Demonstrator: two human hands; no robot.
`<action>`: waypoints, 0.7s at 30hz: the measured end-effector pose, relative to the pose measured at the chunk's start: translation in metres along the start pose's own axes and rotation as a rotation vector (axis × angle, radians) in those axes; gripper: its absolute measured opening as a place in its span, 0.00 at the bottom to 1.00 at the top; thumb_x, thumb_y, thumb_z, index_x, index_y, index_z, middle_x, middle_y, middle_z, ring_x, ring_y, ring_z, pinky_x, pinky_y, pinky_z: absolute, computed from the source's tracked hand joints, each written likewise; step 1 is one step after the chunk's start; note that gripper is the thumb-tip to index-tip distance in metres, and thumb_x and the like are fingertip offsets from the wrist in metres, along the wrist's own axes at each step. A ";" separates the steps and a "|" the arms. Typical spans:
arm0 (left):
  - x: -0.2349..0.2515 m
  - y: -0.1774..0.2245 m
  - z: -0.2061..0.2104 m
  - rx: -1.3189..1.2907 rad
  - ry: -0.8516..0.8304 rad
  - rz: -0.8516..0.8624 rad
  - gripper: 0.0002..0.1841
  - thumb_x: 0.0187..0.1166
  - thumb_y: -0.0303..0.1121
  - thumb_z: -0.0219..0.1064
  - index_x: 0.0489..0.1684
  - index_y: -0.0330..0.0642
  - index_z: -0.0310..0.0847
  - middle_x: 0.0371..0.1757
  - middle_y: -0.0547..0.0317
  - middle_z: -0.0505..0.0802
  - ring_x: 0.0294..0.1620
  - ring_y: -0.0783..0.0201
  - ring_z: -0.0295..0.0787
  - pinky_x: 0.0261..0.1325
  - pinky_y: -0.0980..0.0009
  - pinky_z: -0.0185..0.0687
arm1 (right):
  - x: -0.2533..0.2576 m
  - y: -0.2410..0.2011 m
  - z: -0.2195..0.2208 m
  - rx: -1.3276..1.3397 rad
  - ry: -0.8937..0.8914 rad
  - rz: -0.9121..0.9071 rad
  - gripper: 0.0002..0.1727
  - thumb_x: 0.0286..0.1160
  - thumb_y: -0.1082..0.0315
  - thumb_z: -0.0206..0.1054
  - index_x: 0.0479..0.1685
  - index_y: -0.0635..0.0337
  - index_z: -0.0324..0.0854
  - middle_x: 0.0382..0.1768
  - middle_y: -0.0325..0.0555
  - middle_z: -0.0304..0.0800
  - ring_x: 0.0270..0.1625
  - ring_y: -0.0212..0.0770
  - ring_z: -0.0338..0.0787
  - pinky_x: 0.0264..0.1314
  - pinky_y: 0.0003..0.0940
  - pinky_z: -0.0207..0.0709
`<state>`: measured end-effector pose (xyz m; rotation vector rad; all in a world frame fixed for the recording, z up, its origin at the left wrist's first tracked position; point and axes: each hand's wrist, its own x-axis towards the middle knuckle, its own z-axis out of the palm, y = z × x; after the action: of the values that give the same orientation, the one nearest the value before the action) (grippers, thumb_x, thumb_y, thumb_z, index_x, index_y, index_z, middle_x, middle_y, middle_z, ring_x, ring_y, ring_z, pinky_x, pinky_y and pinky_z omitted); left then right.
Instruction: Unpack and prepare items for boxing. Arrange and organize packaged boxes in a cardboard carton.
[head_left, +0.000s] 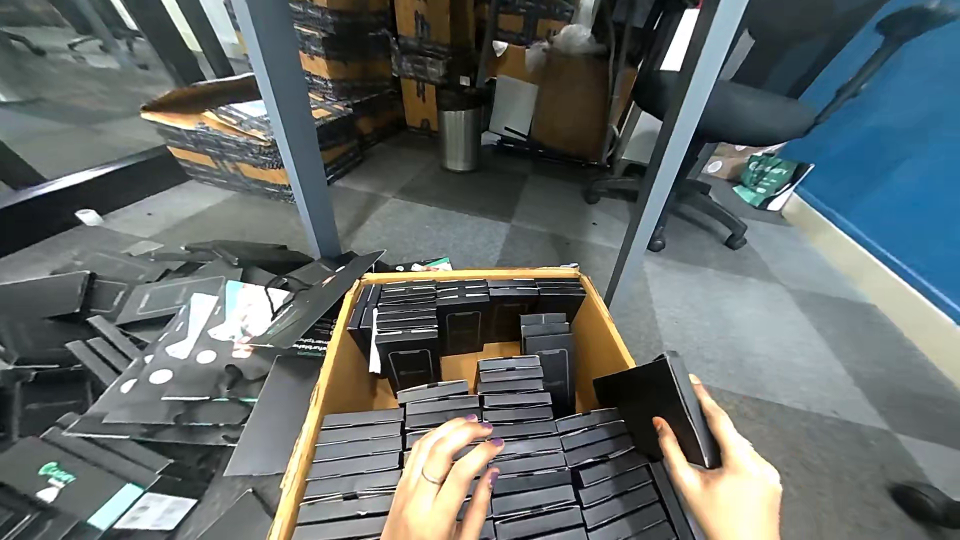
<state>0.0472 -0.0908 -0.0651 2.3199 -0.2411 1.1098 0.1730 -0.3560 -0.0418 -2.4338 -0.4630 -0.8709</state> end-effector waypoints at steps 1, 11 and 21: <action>0.000 0.000 0.000 0.000 -0.004 -0.004 0.11 0.90 0.41 0.56 0.60 0.51 0.79 0.64 0.60 0.85 0.76 0.66 0.76 0.80 0.71 0.68 | -0.002 0.004 0.004 0.004 -0.045 0.037 0.33 0.66 0.59 0.69 0.73 0.69 0.81 0.46 0.66 0.95 0.39 0.65 0.95 0.36 0.62 0.83; -0.001 -0.002 0.001 -0.017 -0.016 -0.027 0.11 0.90 0.41 0.57 0.59 0.50 0.81 0.64 0.58 0.86 0.75 0.65 0.77 0.80 0.71 0.69 | -0.015 0.019 0.039 -0.068 -0.298 0.181 0.21 0.64 0.66 0.74 0.46 0.80 0.86 0.51 0.80 0.83 0.53 0.79 0.84 0.52 0.71 0.76; -0.002 -0.004 0.003 0.020 -0.052 -0.121 0.14 0.87 0.42 0.61 0.61 0.48 0.83 0.66 0.50 0.87 0.77 0.59 0.77 0.79 0.69 0.70 | 0.010 0.016 0.015 -0.081 -0.443 0.055 0.42 0.68 0.76 0.64 0.91 0.57 0.62 0.49 0.72 0.88 0.48 0.76 0.89 0.45 0.72 0.79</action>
<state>0.0491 -0.0894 -0.0694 2.3490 -0.1078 0.9983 0.1949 -0.3591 -0.0508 -2.7028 -0.5218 -0.3259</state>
